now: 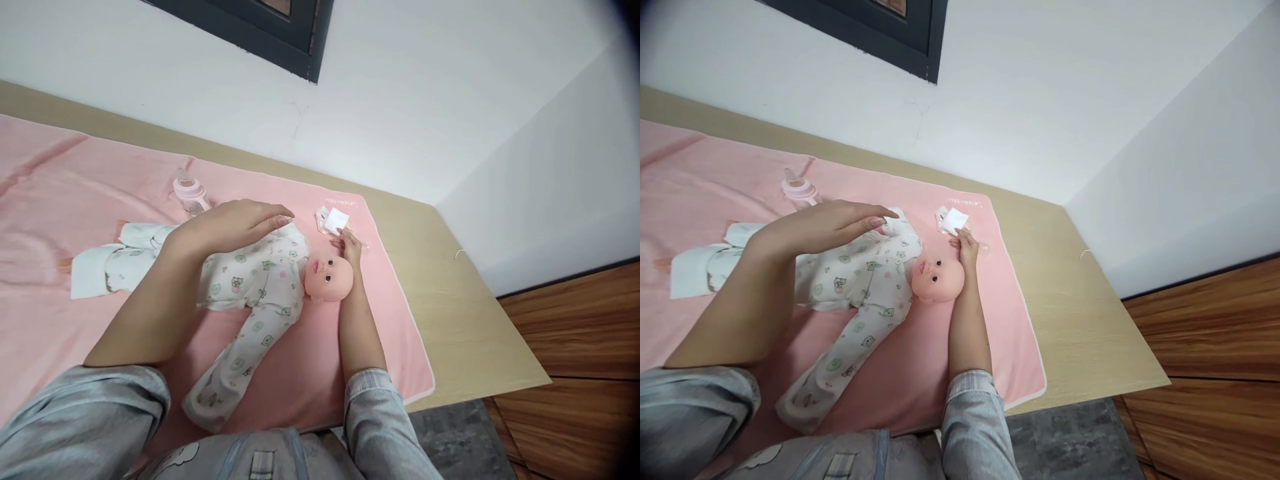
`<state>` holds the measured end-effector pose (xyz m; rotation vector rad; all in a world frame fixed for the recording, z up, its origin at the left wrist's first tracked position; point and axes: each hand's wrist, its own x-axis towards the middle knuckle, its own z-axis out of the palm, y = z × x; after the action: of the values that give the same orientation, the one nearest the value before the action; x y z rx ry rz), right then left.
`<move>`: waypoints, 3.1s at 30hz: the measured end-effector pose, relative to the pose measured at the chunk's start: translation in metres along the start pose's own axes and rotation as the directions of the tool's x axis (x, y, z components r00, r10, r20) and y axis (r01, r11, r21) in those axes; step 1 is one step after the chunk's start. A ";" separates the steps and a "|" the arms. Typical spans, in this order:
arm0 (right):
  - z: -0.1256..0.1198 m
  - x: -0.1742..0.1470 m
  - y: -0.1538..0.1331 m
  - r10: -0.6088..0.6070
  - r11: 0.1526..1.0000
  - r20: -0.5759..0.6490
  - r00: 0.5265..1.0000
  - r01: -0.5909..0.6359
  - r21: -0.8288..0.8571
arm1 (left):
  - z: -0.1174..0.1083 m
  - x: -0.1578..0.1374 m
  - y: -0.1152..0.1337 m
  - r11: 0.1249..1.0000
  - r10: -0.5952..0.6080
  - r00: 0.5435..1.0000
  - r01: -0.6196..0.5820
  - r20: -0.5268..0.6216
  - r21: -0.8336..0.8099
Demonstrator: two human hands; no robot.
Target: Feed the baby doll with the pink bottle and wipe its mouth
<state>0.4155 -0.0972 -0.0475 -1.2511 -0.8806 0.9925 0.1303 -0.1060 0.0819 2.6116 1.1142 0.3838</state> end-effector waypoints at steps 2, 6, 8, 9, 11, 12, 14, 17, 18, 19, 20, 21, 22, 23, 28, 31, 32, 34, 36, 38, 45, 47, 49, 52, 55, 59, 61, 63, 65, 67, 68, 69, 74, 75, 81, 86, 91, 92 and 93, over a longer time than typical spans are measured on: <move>0.000 0.004 0.003 0.015 1.000 -0.033 0.999 -0.014 0.019 | -0.001 -0.002 -0.003 1.000 -0.009 1.000 0.009 0.003 -0.003; -0.004 0.015 0.006 0.022 0.992 -0.103 0.994 -0.009 0.126 | -0.004 -0.004 -0.003 1.000 -0.031 0.999 0.031 0.009 -0.005; -0.007 0.018 0.001 0.000 0.970 -0.094 0.996 0.023 0.243 | -0.005 -0.005 -0.002 0.999 -0.032 0.999 0.032 0.003 0.005; -0.008 0.018 -0.003 -0.025 0.955 -0.071 0.997 0.045 0.292 | -0.005 -0.004 -0.002 1.000 -0.025 1.000 0.025 -0.002 0.011; -0.010 0.016 -0.015 -0.090 0.947 0.007 0.996 0.083 0.311 | -0.005 -0.003 -0.002 1.000 -0.005 1.000 0.005 -0.019 0.019; -0.010 0.014 -0.021 -0.116 0.954 0.045 0.992 0.098 0.282 | -0.004 -0.003 -0.002 1.000 0.004 1.000 -0.003 -0.030 0.020; -0.008 0.008 -0.035 -0.153 0.975 0.109 0.982 0.132 0.181 | -0.001 0.000 -0.001 1.000 0.016 0.998 -0.015 -0.054 0.010; 0.000 -0.006 -0.057 -0.205 0.978 0.202 0.958 0.207 0.012 | 0.006 0.004 0.003 0.998 0.043 0.995 -0.047 -0.087 -0.040; 0.004 -0.012 -0.065 -0.222 0.971 0.236 0.946 0.236 -0.031 | 0.008 0.006 0.005 0.996 0.059 0.993 -0.065 -0.101 -0.065; 0.009 -0.019 -0.072 -0.236 0.963 0.273 0.932 0.263 -0.065 | 0.009 0.007 0.006 0.992 0.075 0.990 -0.086 -0.116 -0.094; 0.013 -0.026 -0.079 -0.249 0.954 0.312 0.917 0.288 -0.086 | 0.011 0.009 0.008 0.986 0.091 0.987 -0.108 -0.132 -0.128; 0.018 -0.033 -0.086 -0.261 0.945 0.353 0.899 0.312 -0.096 | 0.011 0.009 0.009 0.978 0.106 0.983 -0.130 -0.148 -0.164; 0.022 -0.041 -0.092 -0.271 0.937 0.398 0.877 0.335 -0.101 | 0.012 0.010 0.010 0.967 0.120 0.979 -0.152 -0.162 -0.203; 0.025 -0.049 -0.098 -0.277 0.929 0.443 0.852 0.355 -0.101 | 0.011 0.010 0.010 0.954 0.133 0.977 -0.172 -0.167 -0.245; 0.034 -0.081 -0.118 -0.239 0.919 0.632 0.738 0.381 -0.098 | 0.004 0.006 0.005 0.905 0.178 0.984 -0.169 -0.011 -0.390; 0.032 -0.088 -0.123 -0.227 0.917 0.668 0.708 0.387 -0.099 | 0.001 0.003 0.005 0.890 0.179 0.981 -0.128 0.077 -0.438; 0.032 -0.088 -0.123 -0.227 0.916 0.670 0.706 0.389 -0.100 | 0.000 0.001 0.007 0.880 0.179 0.980 -0.118 0.091 -0.459; 0.030 -0.086 -0.122 -0.229 0.915 0.664 0.712 0.390 -0.102 | -0.002 -0.001 0.011 0.866 0.169 0.979 -0.094 0.111 -0.491; 0.030 -0.083 -0.120 -0.242 0.913 0.648 0.722 0.396 -0.101 | -0.003 -0.004 0.016 0.861 0.157 0.981 -0.078 0.117 -0.503; 0.030 -0.081 -0.119 -0.265 0.908 0.631 0.729 0.409 -0.091 | -0.003 -0.006 0.020 0.855 0.173 0.982 -0.110 0.080 -0.507; 0.035 -0.082 -0.118 -0.265 0.911 0.624 0.735 0.403 -0.088 | 0.003 -0.007 0.028 0.792 0.329 0.910 -0.412 -0.253 -0.451; 0.038 -0.082 -0.116 -0.267 0.917 0.627 0.732 0.392 -0.067 | 0.006 -0.005 0.031 0.773 0.373 0.829 -0.526 -0.417 -0.354; 0.042 -0.082 -0.113 -0.271 0.924 0.630 0.727 0.379 -0.040 | 0.009 -0.003 0.035 0.756 0.415 0.748 -0.600 -0.519 -0.261; 0.049 -0.083 -0.110 -0.274 0.940 0.640 0.718 0.341 0.020 | 0.012 -0.001 0.041 0.737 0.432 0.709 -0.633 -0.557 -0.235; 0.049 -0.079 -0.108 -0.264 0.955 0.644 0.718 0.287 0.070 | 0.013 -0.001 0.043 0.689 0.405 0.697 -0.658 -0.592 -0.303; 0.032 -0.057 -0.102 -0.242 0.966 0.556 0.795 0.250 0.063 | 0.010 -0.004 0.036 0.706 0.328 0.808 -0.554 -0.489 -0.442; 0.017 -0.038 -0.092 -0.228 0.973 0.472 0.852 0.214 0.083 | 0.009 -0.002 0.030 0.788 0.295 0.897 -0.423 -0.329 -0.447; 0.001 -0.017 -0.075 -0.172 0.984 0.382 0.908 0.141 0.108 | 0.012 0.002 0.024 0.870 0.273 0.951 -0.309 -0.147 -0.383; -0.013 0.002 -0.053 -0.097 0.987 0.272 0.957 0.057 0.151 | 0.018 0.007 0.022 0.922 0.257 0.966 -0.241 0.012 -0.302; -0.021 0.015 -0.028 0.005 0.976 0.165 0.986 -0.041 0.216 | 0.025 0.012 0.023 0.947 0.233 0.967 -0.201 0.105 -0.250; -0.023 0.020 -0.016 0.060 0.964 0.131 0.990 -0.091 0.250 | 0.027 0.014 0.024 0.955 0.216 0.967 -0.181 0.132 -0.236; -0.023 0.023 -0.006 0.110 0.951 0.111 0.988 -0.137 0.278 | 0.030 0.015 0.026 0.961 0.197 0.968 -0.160 0.153 -0.225; -0.019 0.025 0.025 0.261 0.910 0.097 0.960 -0.279 0.308 | 0.036 0.017 0.036 0.973 0.167 0.970 -0.133 0.174 -0.190; -0.018 0.026 0.027 0.261 0.910 0.099 0.960 -0.279 0.307 | 0.037 0.017 0.038 0.973 0.165 0.970 -0.131 0.179 -0.187; -0.022 0.030 0.036 0.208 0.917 0.103 0.973 -0.230 0.325 | 0.042 0.019 0.046 0.978 0.163 0.963 -0.128 0.216 -0.168; -0.023 0.030 0.042 0.146 0.929 0.108 0.983 -0.174 0.326 | 0.049 0.020 0.048 0.983 0.153 0.971 -0.130 0.185 -0.129; -0.022 0.033 0.042 0.181 0.923 0.082 0.980 -0.198 0.330 | 0.054 0.020 0.050 0.985 0.156 0.975 -0.142 0.160 -0.098; -0.022 0.033 0.042 0.176 0.923 0.082 0.981 -0.193 0.332 | 0.054 0.019 0.050 0.985 0.159 0.975 -0.145 0.156 -0.098; -0.022 0.033 0.041 0.166 0.923 0.082 0.983 -0.184 0.338 | 0.053 0.019 0.050 0.985 0.160 0.975 -0.147 0.155 -0.096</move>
<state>0.4422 -0.0715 -0.0911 -1.0184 -0.6064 1.2671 0.1945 -0.1334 0.0526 2.6085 0.8290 0.2385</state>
